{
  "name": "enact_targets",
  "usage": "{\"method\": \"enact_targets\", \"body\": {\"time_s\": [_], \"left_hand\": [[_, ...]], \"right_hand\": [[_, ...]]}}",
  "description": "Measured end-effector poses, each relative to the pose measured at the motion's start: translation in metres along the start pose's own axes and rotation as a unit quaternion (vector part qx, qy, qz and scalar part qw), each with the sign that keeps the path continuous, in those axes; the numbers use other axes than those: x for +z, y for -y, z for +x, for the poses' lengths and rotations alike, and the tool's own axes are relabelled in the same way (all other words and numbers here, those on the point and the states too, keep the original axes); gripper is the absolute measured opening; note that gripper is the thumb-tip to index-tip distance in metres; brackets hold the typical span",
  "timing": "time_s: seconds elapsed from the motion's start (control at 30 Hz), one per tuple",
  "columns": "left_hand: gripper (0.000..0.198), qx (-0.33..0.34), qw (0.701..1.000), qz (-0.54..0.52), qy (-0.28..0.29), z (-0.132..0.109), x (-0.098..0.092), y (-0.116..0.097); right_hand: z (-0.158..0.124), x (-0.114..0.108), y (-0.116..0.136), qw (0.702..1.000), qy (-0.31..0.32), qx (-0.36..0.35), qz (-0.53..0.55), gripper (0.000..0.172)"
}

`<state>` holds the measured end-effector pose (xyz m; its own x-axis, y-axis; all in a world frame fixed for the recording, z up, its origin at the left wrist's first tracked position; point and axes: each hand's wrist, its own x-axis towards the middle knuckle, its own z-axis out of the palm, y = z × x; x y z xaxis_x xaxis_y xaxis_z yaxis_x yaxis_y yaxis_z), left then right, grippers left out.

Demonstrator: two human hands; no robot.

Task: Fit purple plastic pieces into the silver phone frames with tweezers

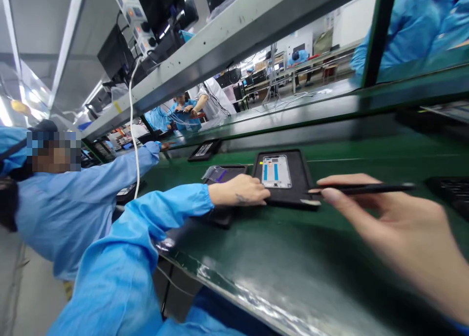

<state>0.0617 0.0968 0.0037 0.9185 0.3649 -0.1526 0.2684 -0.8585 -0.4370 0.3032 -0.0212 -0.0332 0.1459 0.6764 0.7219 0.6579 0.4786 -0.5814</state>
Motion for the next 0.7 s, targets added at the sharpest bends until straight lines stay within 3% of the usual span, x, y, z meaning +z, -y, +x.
{"method": "enact_targets", "body": {"time_s": [0.1, 0.17, 0.33, 0.57, 0.7], "left_hand": [[0.031, -0.059, 0.998, 0.017, 0.011, 0.031, 0.007, 0.04], [0.03, -0.096, 0.995, 0.025, 0.02, 0.05, 0.012, 0.064], [0.037, -0.158, 0.986, 0.028, 0.05, 0.086, 0.023, 0.108], [0.038, -0.206, 0.975, 0.013, 0.084, 0.102, 0.029, 0.126], [0.037, -0.177, 0.983, 0.006, 0.046, 0.14, 0.013, 0.12]], "right_hand": [[-0.016, 0.003, 0.023, 0.99, 0.037, -0.132, 0.04, 0.017], [-0.025, 0.005, 0.034, 0.975, 0.097, -0.192, 0.051, 0.012], [-0.041, 0.006, 0.045, 0.945, 0.232, -0.227, 0.048, 0.014], [-0.05, 0.008, 0.045, 0.933, 0.272, -0.234, 0.021, 0.016], [-0.057, 0.012, 0.048, 0.903, 0.306, -0.295, -0.061, 0.008]]}}
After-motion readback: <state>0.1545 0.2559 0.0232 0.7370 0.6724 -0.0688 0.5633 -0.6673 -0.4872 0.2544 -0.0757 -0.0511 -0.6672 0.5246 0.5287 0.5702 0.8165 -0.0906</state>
